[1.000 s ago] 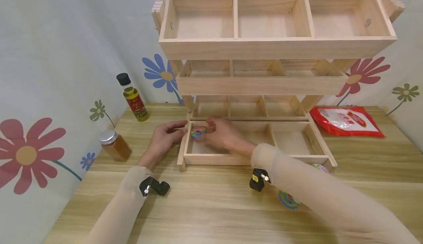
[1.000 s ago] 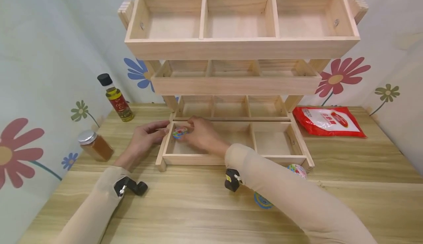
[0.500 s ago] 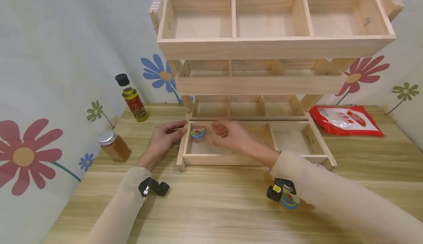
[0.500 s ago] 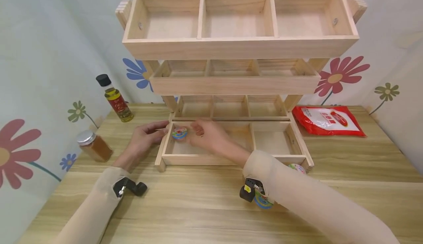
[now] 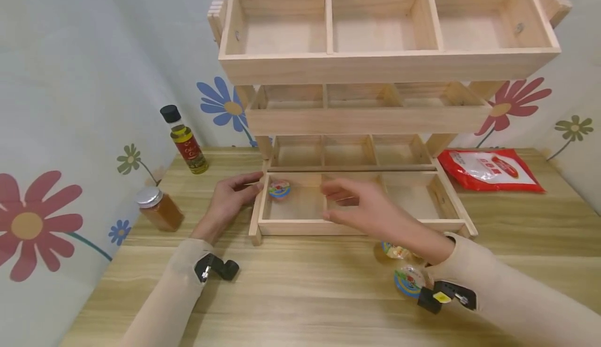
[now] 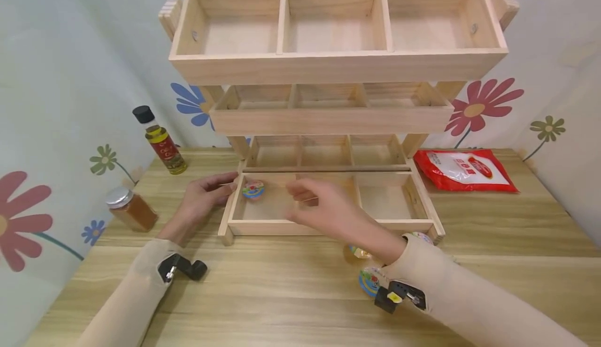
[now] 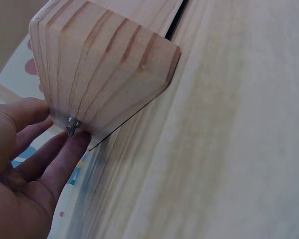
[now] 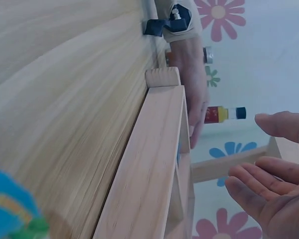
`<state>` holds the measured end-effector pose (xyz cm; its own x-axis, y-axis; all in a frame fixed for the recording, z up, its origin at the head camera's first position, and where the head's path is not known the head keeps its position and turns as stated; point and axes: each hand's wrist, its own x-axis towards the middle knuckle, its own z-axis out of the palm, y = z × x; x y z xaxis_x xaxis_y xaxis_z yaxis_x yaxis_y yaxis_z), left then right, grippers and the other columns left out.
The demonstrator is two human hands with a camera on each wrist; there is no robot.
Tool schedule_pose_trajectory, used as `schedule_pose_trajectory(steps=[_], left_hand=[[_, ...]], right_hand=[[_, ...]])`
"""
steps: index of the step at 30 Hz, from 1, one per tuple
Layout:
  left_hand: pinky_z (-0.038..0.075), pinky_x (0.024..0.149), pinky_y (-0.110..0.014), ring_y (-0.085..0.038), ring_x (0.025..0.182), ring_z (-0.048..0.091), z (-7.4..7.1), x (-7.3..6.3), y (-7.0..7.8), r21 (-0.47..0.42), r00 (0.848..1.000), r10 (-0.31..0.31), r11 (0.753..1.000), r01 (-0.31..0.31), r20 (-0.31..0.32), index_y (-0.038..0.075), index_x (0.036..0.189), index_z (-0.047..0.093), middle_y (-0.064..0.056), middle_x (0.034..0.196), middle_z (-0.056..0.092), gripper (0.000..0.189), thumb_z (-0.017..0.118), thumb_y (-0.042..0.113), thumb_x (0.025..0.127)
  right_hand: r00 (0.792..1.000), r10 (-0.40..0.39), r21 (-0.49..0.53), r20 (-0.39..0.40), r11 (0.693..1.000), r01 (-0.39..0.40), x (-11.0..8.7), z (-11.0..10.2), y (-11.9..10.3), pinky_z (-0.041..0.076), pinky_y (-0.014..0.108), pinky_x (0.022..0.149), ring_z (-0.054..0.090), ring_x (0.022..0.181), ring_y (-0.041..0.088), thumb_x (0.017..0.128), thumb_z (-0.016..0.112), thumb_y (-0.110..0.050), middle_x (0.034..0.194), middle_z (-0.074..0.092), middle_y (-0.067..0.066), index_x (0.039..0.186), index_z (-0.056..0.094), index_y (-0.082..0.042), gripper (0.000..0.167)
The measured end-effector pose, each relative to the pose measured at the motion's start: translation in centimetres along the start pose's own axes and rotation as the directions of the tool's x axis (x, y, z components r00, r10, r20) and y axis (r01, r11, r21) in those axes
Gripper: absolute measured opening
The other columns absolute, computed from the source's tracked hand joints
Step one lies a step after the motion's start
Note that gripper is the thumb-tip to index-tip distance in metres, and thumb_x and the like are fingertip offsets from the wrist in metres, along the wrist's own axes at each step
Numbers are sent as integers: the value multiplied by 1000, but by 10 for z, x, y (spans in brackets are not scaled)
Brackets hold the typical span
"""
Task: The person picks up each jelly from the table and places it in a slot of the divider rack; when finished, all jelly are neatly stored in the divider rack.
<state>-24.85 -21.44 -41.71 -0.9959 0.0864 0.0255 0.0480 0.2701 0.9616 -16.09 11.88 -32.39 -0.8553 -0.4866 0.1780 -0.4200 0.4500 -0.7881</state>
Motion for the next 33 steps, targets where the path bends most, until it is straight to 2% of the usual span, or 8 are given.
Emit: schedule_pose_trajectory(steps=[7,16,24,33], left_hand=[[61,93,-28,-25,117,68,0,0,0,6,1000,-2,1000,2,4,4,142,67,-21,138,67,43,73,21,103],[61,94,-30,-20,113,69,-1,1,2,-17,1000,-3,1000,3,3,3,142,67,-22,139,66,41,72,18,104],[61,95,-31,-22,115,68,-1,0,1,-7,1000,-9,1000,9,1,3,142,68,-21,140,66,42,73,20,103],[61,95,-32,-21,113,69,-1,1,1,-16,1000,-9,1000,9,2,3,142,67,-21,141,65,42,73,19,103]], right_hand=[[1000,27,-4,-15,1000,-27,-25,-18,6,54,48,108,67,123,30,98,81,-25,135,70,6,138,68,-10,45],[998,-56,11,-30,998,56,-47,-38,18,58,36,103,70,118,20,96,82,-15,130,73,2,134,71,-12,39],[999,-25,-32,-42,999,24,-65,-56,29,57,24,98,70,117,20,95,83,-15,129,73,-3,133,73,-16,40],[997,-49,-68,-60,997,45,-83,-78,43,58,20,93,70,114,13,95,82,-9,129,73,0,135,72,-16,42]])
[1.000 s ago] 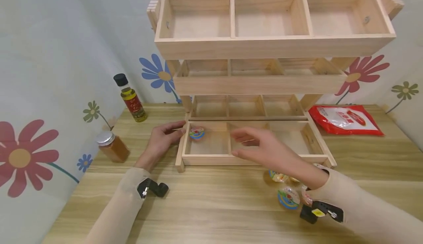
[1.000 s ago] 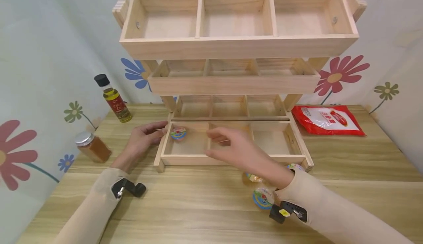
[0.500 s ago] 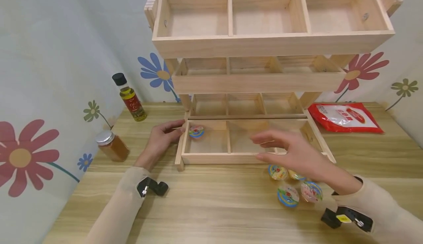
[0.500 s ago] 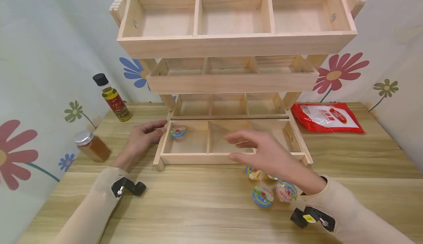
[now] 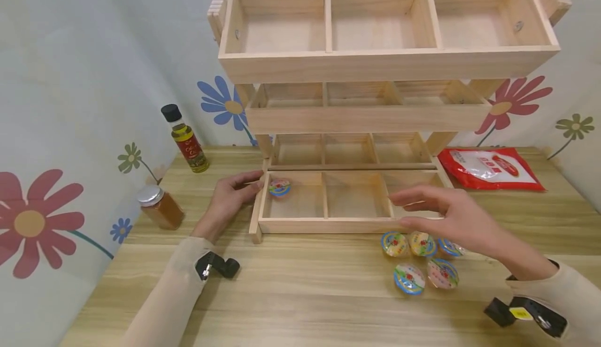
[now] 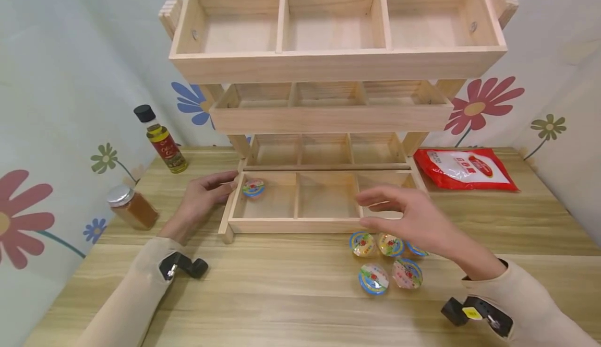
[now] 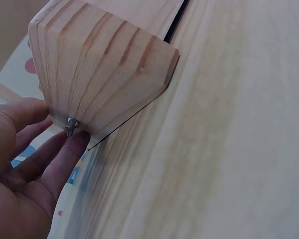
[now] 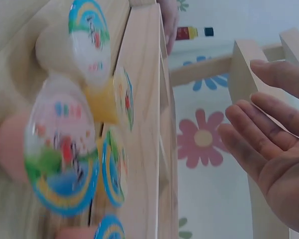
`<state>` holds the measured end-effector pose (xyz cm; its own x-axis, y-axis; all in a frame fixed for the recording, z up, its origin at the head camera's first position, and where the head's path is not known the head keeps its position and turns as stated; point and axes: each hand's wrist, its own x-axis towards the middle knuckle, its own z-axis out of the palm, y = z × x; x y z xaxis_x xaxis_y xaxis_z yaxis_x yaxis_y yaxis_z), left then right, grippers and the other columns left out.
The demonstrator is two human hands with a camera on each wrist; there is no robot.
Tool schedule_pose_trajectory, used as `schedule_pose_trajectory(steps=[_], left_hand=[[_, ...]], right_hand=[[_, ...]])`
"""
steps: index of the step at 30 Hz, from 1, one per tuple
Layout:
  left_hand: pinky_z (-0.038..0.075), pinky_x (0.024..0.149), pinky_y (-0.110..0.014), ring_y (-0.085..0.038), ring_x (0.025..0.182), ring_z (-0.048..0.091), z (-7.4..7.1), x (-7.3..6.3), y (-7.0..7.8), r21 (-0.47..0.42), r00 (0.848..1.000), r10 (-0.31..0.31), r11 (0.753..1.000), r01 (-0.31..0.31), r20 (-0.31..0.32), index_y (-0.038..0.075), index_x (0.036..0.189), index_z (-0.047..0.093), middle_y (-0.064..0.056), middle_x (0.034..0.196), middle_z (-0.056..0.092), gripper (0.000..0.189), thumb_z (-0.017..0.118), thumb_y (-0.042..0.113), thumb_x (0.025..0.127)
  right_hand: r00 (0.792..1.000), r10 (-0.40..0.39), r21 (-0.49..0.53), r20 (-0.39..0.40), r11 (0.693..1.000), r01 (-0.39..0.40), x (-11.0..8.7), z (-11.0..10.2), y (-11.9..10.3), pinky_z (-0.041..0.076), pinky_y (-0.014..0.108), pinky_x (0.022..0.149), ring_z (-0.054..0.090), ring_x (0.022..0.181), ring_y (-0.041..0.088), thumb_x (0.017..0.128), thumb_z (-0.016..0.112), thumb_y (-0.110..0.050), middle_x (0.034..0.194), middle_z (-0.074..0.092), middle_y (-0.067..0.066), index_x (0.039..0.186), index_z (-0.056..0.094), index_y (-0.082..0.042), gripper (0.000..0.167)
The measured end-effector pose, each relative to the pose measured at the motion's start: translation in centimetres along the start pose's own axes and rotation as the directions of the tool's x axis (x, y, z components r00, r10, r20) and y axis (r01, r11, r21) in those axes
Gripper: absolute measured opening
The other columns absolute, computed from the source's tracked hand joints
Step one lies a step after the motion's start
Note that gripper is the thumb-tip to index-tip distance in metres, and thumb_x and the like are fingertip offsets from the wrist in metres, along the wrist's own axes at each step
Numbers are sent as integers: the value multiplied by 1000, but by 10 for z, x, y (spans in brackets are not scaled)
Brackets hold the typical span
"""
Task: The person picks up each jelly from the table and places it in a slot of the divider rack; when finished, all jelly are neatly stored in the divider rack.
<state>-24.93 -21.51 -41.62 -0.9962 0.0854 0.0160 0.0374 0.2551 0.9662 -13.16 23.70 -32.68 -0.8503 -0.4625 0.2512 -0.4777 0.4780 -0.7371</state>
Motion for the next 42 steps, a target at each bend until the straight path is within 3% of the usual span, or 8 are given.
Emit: schedule_pose_trajectory(steps=[12,19,27,36,42], left_hand=[[62,92,-29,-19,112,70,2,0,-1,-31,1000,5,1000,-5,1,1,141,67,-22,140,65,41,73,17,103],[61,93,-29,-23,117,68,2,0,-1,-21,1000,12,1000,-12,-2,1,141,67,-21,141,65,41,72,16,103],[61,93,-30,-21,115,69,1,-1,-1,-28,1000,4,1000,-4,1,1,142,67,-22,141,65,41,71,16,104],[60,95,-28,-24,120,67,1,-2,0,1,1000,1,1000,-1,-6,4,142,68,-19,142,65,41,73,20,104],[60,94,-27,-24,120,67,0,-2,0,-13,1000,-1,1000,1,-10,4,141,68,-20,141,65,41,73,19,104]], right_hand=[[997,58,-61,-45,996,-60,-28,-28,24,61,21,81,72,107,8,95,81,-5,122,76,-2,132,73,-18,41],[994,99,-60,-38,993,-101,-42,-39,36,64,33,65,72,101,10,95,80,-5,120,77,0,133,72,-15,40],[999,23,-52,-37,998,-25,-47,-45,57,63,24,67,73,92,9,89,80,9,113,79,-1,125,75,-5,39],[997,66,-67,-50,995,-70,-56,-47,66,60,19,71,73,91,9,90,81,4,112,80,0,120,78,-8,33],[987,156,-58,-38,986,-158,-62,-47,72,60,18,73,73,92,7,93,81,-1,108,80,0,117,80,-11,26]])
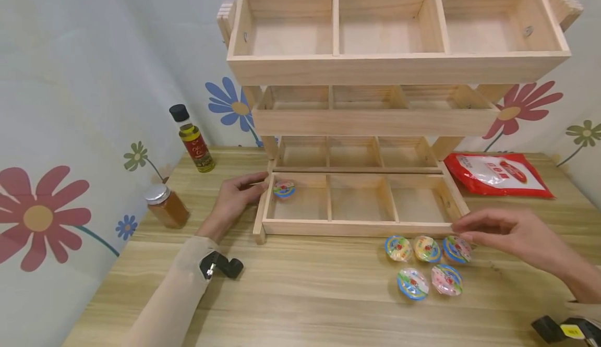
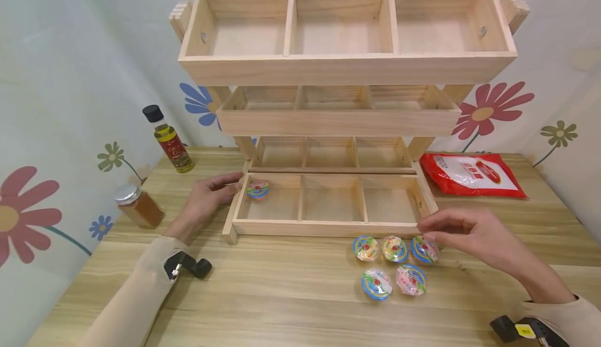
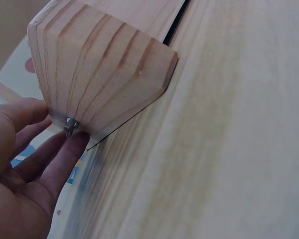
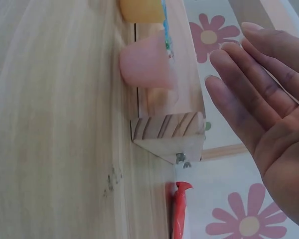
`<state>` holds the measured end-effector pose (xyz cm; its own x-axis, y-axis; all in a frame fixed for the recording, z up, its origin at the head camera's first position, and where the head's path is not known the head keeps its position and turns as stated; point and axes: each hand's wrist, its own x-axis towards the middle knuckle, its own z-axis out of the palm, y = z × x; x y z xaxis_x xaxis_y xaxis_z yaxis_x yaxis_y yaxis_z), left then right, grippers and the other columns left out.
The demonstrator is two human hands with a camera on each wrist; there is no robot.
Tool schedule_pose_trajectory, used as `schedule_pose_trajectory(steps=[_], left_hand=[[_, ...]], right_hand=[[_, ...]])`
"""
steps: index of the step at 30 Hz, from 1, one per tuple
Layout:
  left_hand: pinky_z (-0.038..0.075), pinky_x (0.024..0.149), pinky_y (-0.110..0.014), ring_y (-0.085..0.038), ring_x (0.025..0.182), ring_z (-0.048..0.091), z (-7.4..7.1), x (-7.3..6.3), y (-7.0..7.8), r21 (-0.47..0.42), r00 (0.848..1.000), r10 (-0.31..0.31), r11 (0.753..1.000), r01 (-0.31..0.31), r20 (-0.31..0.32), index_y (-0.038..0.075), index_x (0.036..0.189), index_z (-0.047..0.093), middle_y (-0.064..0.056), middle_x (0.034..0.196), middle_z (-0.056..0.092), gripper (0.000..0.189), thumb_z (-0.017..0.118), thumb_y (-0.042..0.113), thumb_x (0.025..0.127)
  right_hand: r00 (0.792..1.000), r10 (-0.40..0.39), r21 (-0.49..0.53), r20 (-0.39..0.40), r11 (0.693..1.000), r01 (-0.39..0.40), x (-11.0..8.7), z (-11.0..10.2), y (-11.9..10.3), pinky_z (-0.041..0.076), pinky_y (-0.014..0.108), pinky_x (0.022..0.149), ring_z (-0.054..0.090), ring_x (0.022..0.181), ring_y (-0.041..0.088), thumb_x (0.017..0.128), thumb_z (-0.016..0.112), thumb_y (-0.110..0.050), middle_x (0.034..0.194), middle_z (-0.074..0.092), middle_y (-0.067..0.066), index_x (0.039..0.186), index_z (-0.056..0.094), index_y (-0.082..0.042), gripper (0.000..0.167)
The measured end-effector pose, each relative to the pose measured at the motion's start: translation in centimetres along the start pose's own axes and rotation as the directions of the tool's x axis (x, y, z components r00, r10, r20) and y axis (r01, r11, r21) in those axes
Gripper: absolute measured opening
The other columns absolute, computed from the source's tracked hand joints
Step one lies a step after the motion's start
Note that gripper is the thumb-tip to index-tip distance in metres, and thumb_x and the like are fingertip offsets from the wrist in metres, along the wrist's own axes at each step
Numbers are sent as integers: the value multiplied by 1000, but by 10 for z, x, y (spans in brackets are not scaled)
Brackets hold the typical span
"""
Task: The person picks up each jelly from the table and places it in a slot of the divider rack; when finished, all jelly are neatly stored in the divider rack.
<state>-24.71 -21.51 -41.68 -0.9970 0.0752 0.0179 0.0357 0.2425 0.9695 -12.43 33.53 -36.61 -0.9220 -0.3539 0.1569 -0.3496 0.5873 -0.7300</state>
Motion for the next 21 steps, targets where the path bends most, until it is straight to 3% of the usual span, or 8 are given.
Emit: schedule_pose_trajectory(steps=[5,21], left_hand=[[60,94,-27,-24,121,67,1,1,0,2,1000,5,1000,-5,2,4,141,68,-20,141,65,41,73,19,103],[61,93,-29,-20,114,69,1,2,0,-21,1000,6,1000,-6,1,1,140,68,-22,140,65,40,73,15,103]], right_hand=[[1000,21,22,21,1000,-21,-2,-1,4,60,19,74,74,94,8,94,80,-2,109,80,1,118,79,-11,26],[996,-36,-47,87,998,40,0,-4,13,60,16,76,73,97,7,90,84,-3,112,79,-3,119,80,-11,30]])
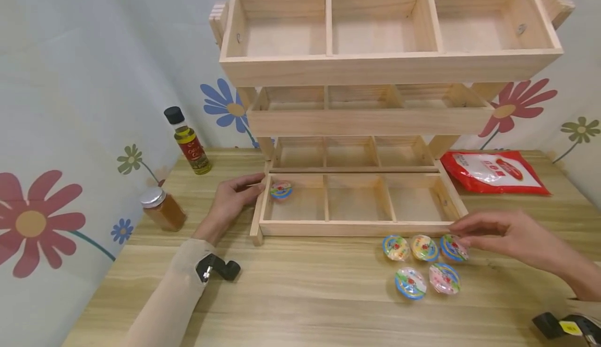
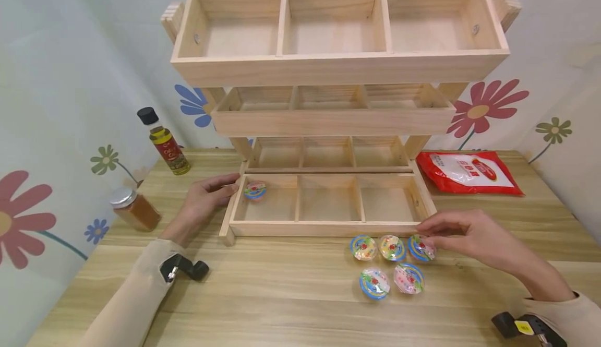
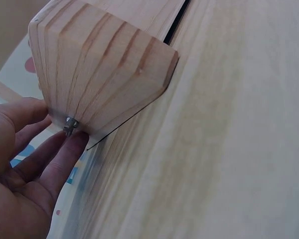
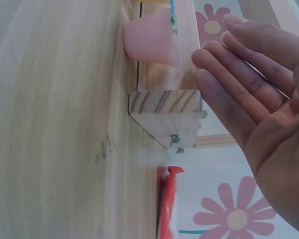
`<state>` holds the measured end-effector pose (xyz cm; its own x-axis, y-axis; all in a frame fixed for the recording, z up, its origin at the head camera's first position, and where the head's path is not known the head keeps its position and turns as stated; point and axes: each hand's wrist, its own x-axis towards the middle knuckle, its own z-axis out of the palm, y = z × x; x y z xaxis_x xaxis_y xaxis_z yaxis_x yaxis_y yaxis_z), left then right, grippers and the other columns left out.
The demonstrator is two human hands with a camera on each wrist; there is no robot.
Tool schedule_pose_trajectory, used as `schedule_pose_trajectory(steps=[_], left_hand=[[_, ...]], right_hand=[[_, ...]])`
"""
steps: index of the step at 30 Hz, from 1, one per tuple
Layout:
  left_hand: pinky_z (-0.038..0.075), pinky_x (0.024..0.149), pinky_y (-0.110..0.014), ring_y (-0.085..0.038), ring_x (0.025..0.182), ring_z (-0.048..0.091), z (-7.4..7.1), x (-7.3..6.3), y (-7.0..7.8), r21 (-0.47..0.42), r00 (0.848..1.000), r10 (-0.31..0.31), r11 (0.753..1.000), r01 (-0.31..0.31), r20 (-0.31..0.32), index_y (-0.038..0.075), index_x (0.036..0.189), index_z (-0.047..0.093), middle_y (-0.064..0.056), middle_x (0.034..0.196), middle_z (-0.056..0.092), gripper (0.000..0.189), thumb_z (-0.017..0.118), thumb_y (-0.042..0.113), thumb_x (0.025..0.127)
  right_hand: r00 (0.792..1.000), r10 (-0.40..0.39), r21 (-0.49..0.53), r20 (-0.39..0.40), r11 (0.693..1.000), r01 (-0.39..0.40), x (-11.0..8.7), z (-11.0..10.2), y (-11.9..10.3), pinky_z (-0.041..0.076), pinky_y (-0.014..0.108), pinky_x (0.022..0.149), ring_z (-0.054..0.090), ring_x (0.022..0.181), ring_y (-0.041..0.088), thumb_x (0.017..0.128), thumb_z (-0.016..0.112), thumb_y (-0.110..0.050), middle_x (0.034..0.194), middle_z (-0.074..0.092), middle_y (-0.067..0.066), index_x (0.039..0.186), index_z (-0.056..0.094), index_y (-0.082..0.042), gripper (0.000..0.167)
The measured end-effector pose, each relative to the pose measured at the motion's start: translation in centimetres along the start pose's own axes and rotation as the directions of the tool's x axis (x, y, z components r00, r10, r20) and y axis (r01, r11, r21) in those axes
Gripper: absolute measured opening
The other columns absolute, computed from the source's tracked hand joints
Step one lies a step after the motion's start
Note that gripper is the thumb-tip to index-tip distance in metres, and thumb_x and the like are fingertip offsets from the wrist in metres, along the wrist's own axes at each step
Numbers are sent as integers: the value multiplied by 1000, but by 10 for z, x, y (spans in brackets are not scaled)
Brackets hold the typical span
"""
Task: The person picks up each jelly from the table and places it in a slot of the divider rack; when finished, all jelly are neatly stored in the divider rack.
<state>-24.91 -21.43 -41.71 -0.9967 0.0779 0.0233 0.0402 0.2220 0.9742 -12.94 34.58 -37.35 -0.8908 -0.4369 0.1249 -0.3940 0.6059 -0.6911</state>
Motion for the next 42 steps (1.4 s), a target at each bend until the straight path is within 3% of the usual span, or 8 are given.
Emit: schedule_pose_trajectory(steps=[15,21,29,42], left_hand=[[61,92,-28,-16,112,69,-1,1,-2,-24,1000,-17,1000,17,6,0,141,67,-23,141,64,41,72,15,103],[62,90,-28,-12,108,70,-1,1,-4,-40,1000,-16,999,16,12,-1,142,66,-24,140,65,42,72,15,104],[62,89,-27,-8,102,71,-1,1,-3,-47,1000,-20,999,20,8,-1,142,66,-25,138,66,43,73,17,104],[62,89,-27,-8,102,71,0,2,-3,-39,1000,-19,999,19,5,-2,142,66,-25,138,65,43,72,16,104]], right_hand=[[995,-47,-165,85,984,61,0,7,-6,61,21,75,71,97,1,89,88,-15,111,78,-8,122,77,-12,35],[995,-68,-210,78,974,83,0,10,-5,60,21,75,70,96,-1,86,90,-20,110,78,-11,121,76,-13,38],[982,-175,-277,76,942,190,-1,12,-1,58,19,73,69,93,1,79,95,-14,110,76,-9,120,76,-9,46],[986,-137,-316,94,935,160,0,15,-6,58,25,71,63,91,0,76,98,-30,107,72,-11,114,78,-15,46]])
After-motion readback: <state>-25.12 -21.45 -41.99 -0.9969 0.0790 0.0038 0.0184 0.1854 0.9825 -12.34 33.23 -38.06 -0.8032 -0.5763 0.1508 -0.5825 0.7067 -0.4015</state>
